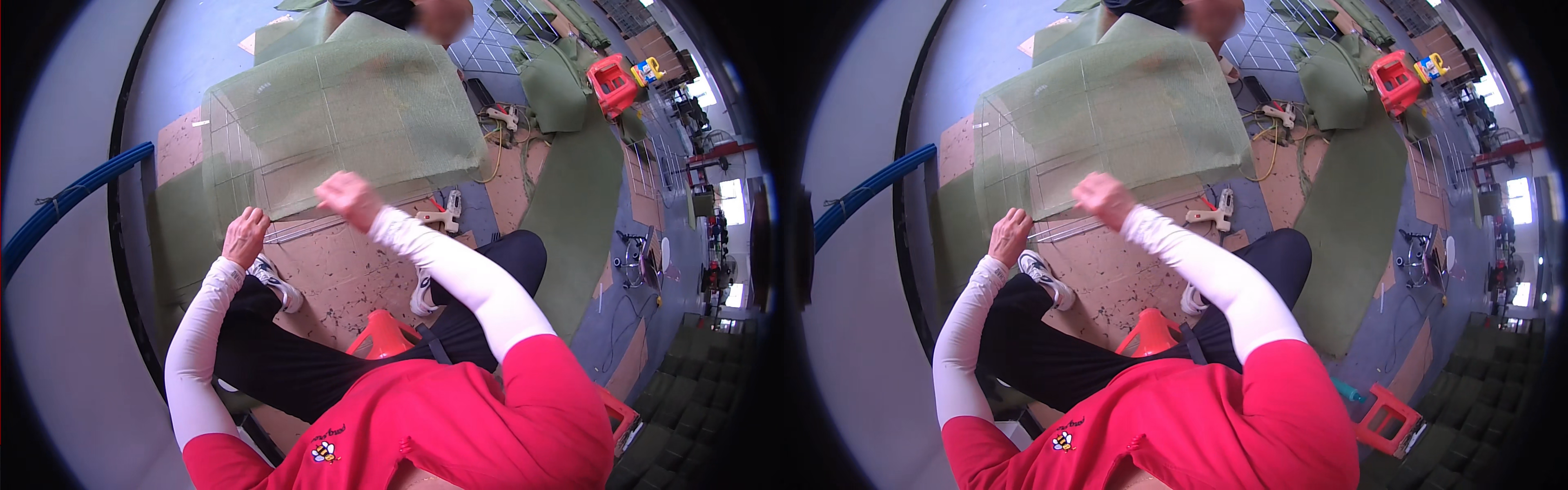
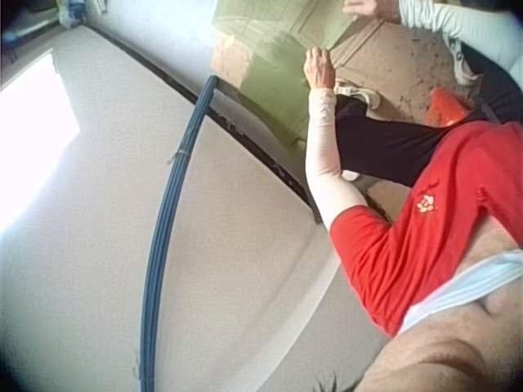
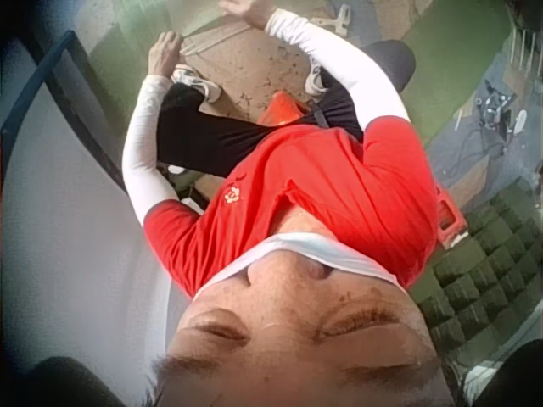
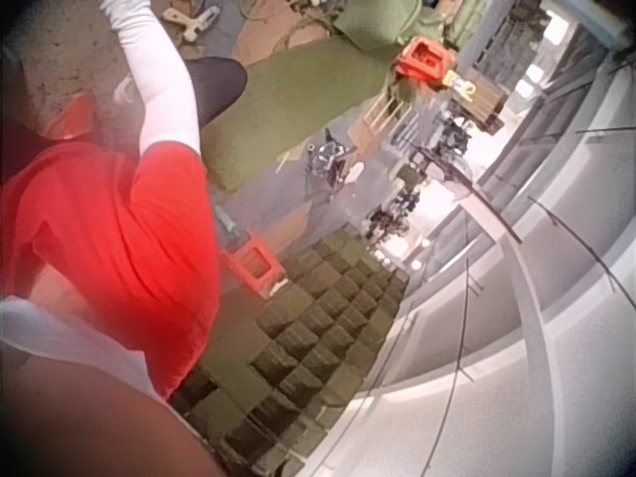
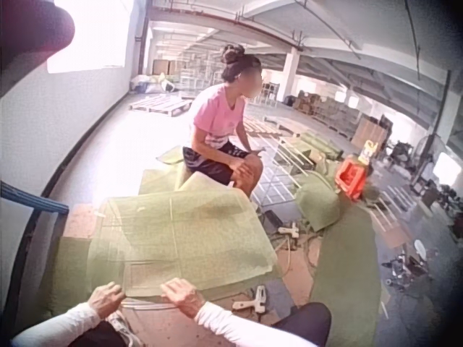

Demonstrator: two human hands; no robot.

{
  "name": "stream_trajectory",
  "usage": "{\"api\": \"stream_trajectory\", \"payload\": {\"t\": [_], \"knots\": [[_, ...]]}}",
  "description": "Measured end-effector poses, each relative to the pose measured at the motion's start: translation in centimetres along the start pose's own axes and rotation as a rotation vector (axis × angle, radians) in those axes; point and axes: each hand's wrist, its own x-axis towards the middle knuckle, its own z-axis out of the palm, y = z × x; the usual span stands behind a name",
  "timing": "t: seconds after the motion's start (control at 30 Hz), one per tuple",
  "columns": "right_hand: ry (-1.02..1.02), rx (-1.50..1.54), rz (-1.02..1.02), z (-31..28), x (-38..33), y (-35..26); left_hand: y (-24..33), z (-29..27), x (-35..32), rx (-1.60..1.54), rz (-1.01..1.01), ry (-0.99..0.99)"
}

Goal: Applying adhesive with a glue gun to attach green foam padding to a wire frame structure.

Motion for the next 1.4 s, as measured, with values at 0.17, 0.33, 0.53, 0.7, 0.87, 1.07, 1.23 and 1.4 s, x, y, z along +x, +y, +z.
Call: {"api": "stream_trajectory", "payload": {"t": [0.17,0.33,0.53,0.7,0.87,1.07,1.23,1.4], "knots": [[-0.123,-0.105,0.074,-4.8,-5.6,5.8,0.8,0.0,0.9,0.005,-0.017,-0.008],[-0.145,-0.098,-0.021,-3.5,-6.1,6.0,0.7,-0.1,0.3,0.025,-0.02,-0.022],[-0.153,-0.115,-0.107,-3.4,-6.1,7.0,1.1,-1.2,1.1,0.054,-0.03,-0.062],[-0.138,-0.099,-0.128,-3.1,-6.2,7.1,6.4,-2.5,4.5,-0.058,-0.009,0.108],[-0.099,-0.106,-0.11,-3.0,-6.4,7.1,12.4,1.6,12.1,-0.177,0.126,0.176],[-0.085,-0.027,-0.085,-6.4,-8.1,8.9,12.7,4.0,13.4,-0.125,0.121,0.138],[-0.242,-0.177,0.016,-12.7,-13.1,14.7,12.8,4.1,13.5,-0.087,0.108,0.112],[-0.289,-0.219,-0.002,-12.7,-13.8,16.2,12.9,3.8,13.7,-0.074,0.115,0.049]]}}
